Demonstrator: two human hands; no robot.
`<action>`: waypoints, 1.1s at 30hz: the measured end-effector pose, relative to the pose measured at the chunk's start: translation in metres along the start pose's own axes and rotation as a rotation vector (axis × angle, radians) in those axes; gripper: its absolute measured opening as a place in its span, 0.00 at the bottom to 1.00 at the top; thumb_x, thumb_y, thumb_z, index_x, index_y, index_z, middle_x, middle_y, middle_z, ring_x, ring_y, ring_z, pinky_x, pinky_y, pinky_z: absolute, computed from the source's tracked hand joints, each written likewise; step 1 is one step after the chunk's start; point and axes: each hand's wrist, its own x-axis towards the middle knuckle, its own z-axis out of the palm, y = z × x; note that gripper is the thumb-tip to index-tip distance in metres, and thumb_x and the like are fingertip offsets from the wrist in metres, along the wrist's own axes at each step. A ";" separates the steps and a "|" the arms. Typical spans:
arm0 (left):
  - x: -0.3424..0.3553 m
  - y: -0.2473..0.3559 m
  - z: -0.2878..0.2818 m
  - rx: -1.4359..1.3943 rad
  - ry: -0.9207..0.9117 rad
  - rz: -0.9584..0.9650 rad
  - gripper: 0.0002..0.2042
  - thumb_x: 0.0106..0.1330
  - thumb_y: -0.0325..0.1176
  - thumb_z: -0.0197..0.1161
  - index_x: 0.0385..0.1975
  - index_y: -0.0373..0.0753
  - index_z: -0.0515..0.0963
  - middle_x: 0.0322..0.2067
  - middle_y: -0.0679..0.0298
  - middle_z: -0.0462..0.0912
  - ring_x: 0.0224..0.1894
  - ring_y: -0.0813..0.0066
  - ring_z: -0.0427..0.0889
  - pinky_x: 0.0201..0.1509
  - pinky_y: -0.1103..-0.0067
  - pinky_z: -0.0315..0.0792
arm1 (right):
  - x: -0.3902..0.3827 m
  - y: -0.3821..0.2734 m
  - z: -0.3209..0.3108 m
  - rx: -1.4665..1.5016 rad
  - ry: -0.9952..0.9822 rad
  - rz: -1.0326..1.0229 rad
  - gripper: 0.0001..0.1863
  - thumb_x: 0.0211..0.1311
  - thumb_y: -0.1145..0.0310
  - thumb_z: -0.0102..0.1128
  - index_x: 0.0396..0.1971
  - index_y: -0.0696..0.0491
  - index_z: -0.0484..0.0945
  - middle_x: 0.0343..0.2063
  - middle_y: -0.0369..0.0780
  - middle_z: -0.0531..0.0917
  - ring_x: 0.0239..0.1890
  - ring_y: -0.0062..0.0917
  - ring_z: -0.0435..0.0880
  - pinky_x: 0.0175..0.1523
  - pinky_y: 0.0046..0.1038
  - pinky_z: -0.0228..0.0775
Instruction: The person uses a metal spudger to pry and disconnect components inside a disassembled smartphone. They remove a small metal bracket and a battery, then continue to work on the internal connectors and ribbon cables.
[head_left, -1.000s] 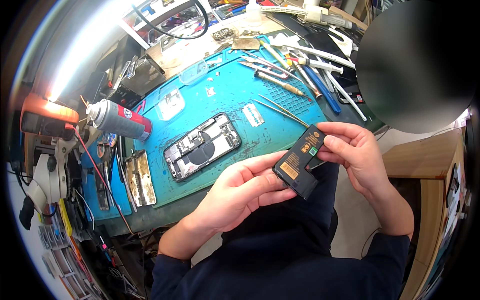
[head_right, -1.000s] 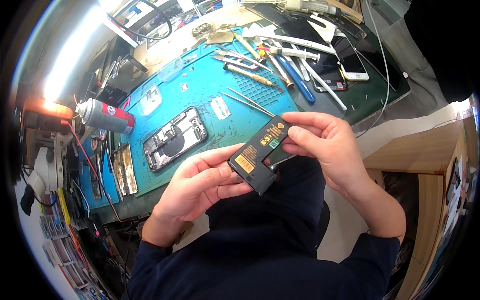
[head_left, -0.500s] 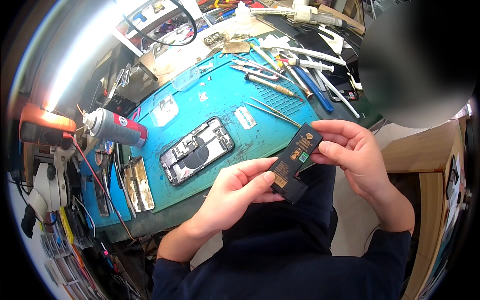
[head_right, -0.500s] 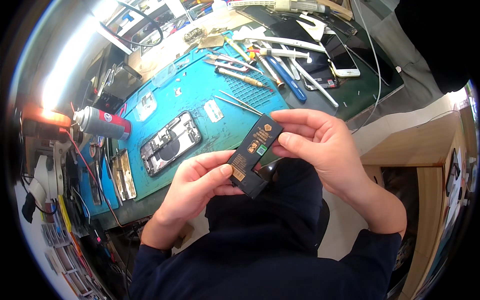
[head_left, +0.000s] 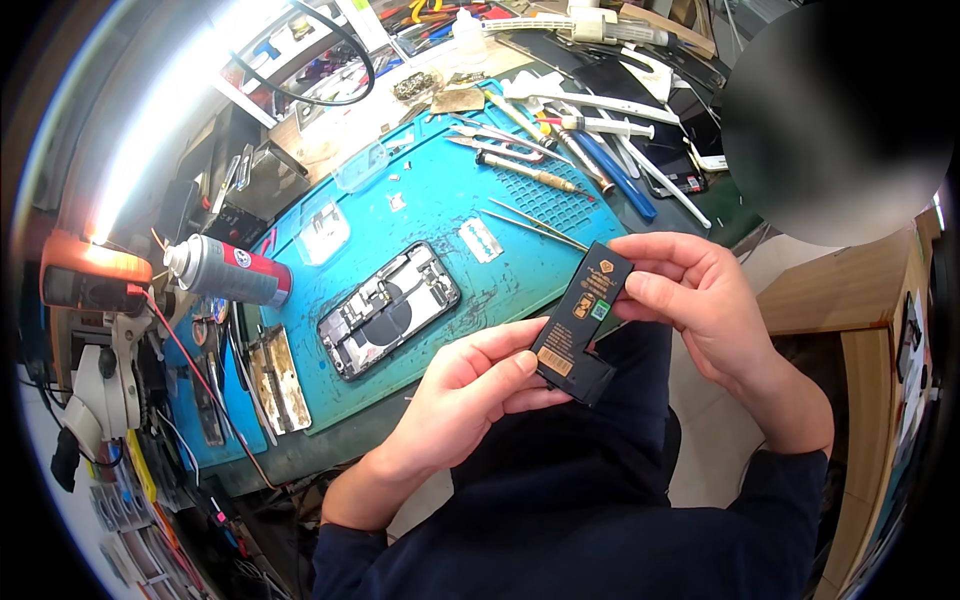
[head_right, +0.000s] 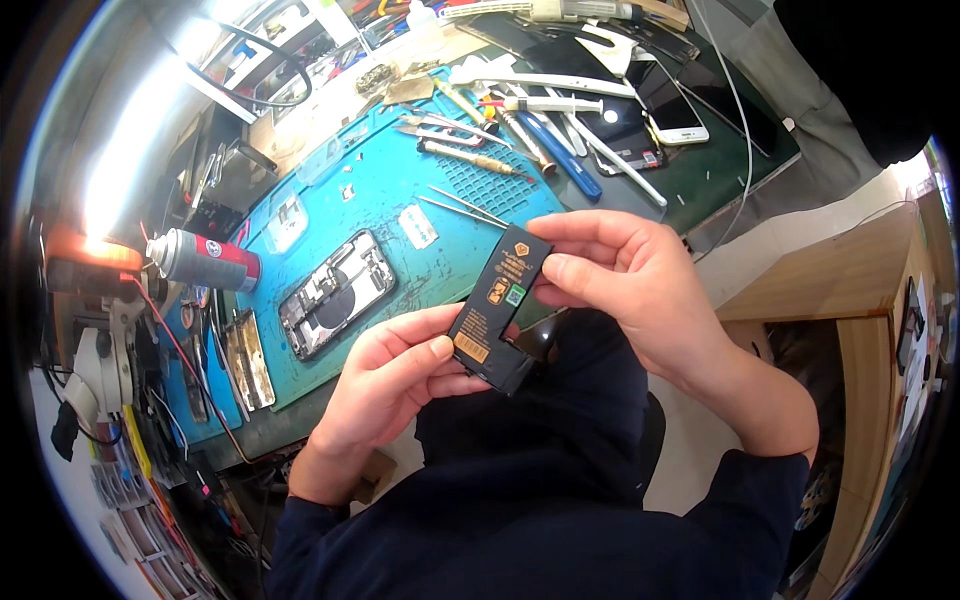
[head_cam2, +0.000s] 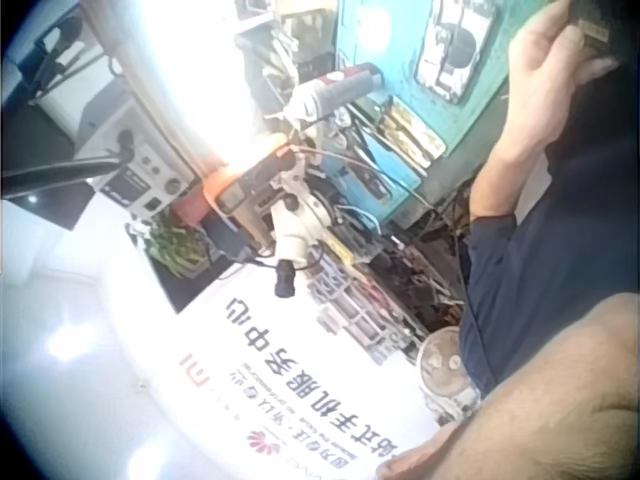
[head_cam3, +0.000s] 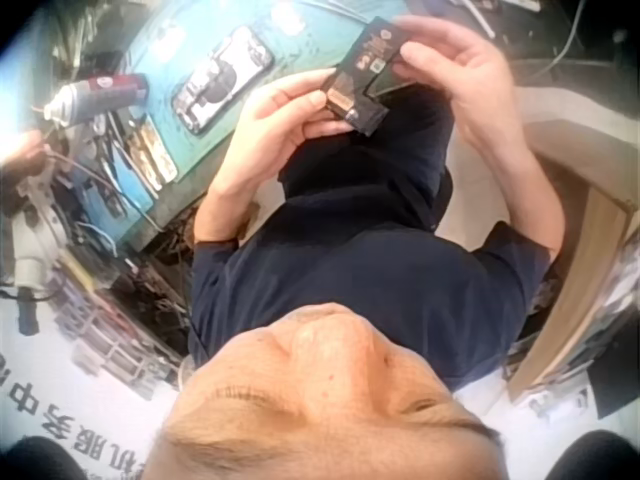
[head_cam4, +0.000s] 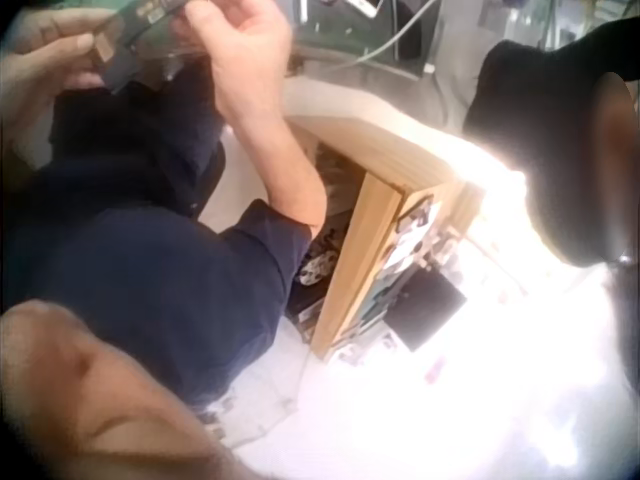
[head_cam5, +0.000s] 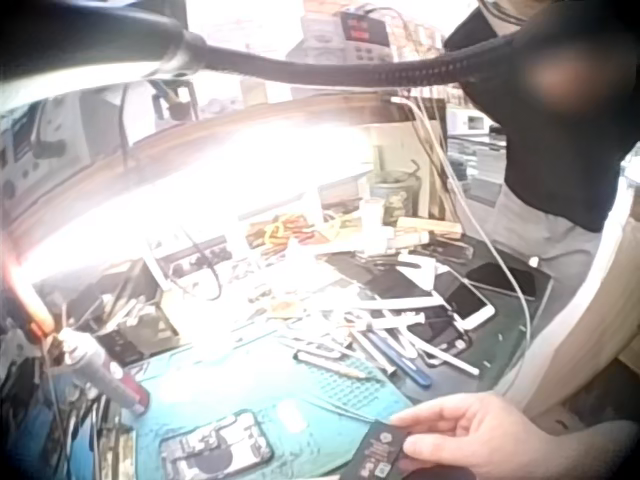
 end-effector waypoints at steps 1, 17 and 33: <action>0.000 -0.001 -0.001 -0.005 -0.004 0.006 0.24 0.88 0.29 0.52 0.79 0.24 0.66 0.71 0.42 0.80 0.70 0.55 0.85 0.72 0.62 0.84 | 0.000 -0.001 0.000 0.004 0.005 0.002 0.20 0.80 0.74 0.67 0.66 0.64 0.82 0.56 0.47 0.91 0.56 0.27 0.92 0.63 0.31 0.89; -0.002 0.005 0.008 -0.026 -0.038 -0.007 0.25 0.88 0.29 0.52 0.80 0.25 0.65 0.72 0.38 0.77 0.71 0.52 0.84 0.74 0.60 0.83 | 0.008 0.001 -0.001 -0.120 0.025 -0.060 0.13 0.80 0.72 0.65 0.57 0.62 0.88 0.47 0.44 0.94 0.44 0.23 0.95 0.51 0.27 0.92; 0.000 -0.004 -0.003 -0.104 -0.113 0.019 0.26 0.90 0.31 0.51 0.82 0.27 0.62 0.73 0.48 0.78 0.73 0.59 0.82 0.77 0.61 0.80 | 0.009 0.001 0.000 -0.136 0.009 -0.071 0.17 0.84 0.71 0.62 0.62 0.64 0.85 0.48 0.45 0.93 0.46 0.25 0.94 0.55 0.29 0.90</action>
